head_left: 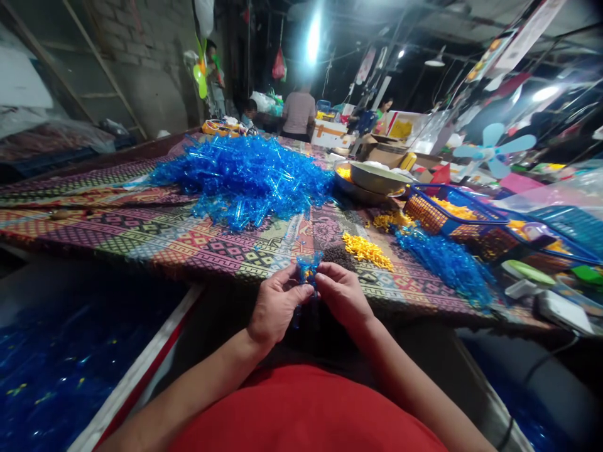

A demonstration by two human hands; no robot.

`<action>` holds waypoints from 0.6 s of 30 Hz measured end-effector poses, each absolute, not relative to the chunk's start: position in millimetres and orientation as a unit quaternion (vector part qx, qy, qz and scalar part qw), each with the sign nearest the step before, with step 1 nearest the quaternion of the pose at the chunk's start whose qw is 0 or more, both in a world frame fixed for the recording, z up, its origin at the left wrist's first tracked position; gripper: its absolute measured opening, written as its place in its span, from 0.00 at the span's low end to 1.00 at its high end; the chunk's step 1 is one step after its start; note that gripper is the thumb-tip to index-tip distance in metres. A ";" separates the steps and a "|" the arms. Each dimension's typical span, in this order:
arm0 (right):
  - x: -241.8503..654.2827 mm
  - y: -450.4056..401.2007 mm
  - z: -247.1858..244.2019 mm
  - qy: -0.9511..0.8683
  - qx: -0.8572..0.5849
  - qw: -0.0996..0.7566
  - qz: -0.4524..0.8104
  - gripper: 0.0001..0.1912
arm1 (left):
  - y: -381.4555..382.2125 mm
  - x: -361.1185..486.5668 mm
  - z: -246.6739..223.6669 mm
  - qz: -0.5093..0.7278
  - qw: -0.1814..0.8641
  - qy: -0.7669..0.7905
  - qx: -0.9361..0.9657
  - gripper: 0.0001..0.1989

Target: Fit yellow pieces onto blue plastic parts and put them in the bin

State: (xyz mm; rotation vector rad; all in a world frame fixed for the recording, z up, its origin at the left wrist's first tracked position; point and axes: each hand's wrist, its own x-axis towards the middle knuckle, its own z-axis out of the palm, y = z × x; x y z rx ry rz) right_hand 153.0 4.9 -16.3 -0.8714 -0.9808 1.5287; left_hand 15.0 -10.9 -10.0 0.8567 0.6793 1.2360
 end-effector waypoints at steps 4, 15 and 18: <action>153.8 4.7 -15.1 -0.431 -0.368 0.536 0.626 0.13 | -9.2 17.1 -10.7 0.546 0.667 0.311 0.399 0.14; 154.7 7.2 -21.6 -0.475 -0.407 0.537 0.565 0.09 | -2.4 11.1 -6.8 0.531 0.544 0.365 0.538 0.11; 153.3 6.4 -20.8 -0.520 -0.440 0.531 0.504 0.10 | -3.3 8.1 -10.3 0.481 0.592 0.370 0.530 0.14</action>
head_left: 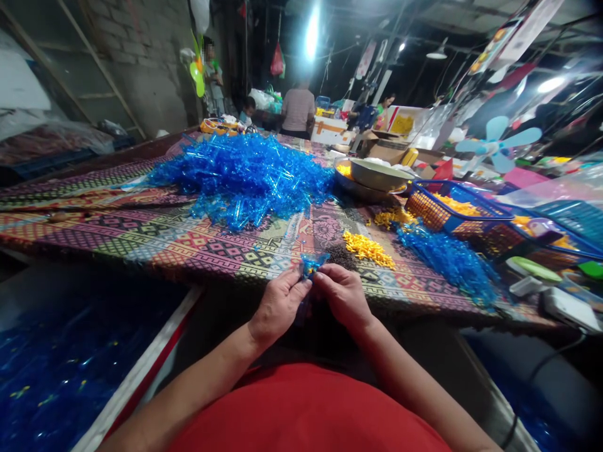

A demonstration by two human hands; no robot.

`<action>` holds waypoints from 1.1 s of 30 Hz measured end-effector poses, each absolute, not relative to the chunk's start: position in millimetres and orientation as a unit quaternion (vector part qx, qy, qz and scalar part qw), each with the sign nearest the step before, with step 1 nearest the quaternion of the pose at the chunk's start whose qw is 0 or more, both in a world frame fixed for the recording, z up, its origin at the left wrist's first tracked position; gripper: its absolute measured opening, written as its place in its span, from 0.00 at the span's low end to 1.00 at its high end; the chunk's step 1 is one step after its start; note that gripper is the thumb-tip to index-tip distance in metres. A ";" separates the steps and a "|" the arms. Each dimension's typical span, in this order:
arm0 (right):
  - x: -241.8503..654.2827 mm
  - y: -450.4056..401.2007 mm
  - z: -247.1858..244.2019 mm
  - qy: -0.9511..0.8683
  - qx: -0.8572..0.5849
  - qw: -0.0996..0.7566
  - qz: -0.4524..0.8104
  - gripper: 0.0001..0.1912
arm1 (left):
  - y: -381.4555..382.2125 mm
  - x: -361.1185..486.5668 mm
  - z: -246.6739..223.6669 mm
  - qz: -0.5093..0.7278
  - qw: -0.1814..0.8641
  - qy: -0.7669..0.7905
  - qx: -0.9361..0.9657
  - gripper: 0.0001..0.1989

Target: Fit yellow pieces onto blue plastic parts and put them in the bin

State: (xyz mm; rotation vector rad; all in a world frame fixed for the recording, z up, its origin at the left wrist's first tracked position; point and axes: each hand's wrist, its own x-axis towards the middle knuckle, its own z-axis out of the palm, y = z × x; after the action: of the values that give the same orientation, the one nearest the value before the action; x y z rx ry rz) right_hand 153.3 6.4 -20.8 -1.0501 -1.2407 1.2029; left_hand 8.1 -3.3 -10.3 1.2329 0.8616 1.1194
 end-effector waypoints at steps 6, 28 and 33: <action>147.3 2.7 -18.0 -0.604 -0.481 0.517 0.370 0.12 | -5.3 2.6 -13.1 0.430 0.615 0.395 0.531 0.20; 149.9 -2.1 -5.6 -0.601 -0.466 0.512 0.400 0.11 | -9.5 6.4 -23.7 0.423 0.736 0.277 0.450 0.16; 147.4 -1.1 -7.2 -0.603 -0.469 0.517 0.386 0.10 | -7.3 12.9 -28.4 0.439 0.800 0.193 0.361 0.14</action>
State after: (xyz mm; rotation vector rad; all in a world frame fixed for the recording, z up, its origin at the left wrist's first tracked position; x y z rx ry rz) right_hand 147.4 -1.1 -7.2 -1.1254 -1.4481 0.9266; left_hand 12.9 -7.3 -28.4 0.7754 0.4146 0.9408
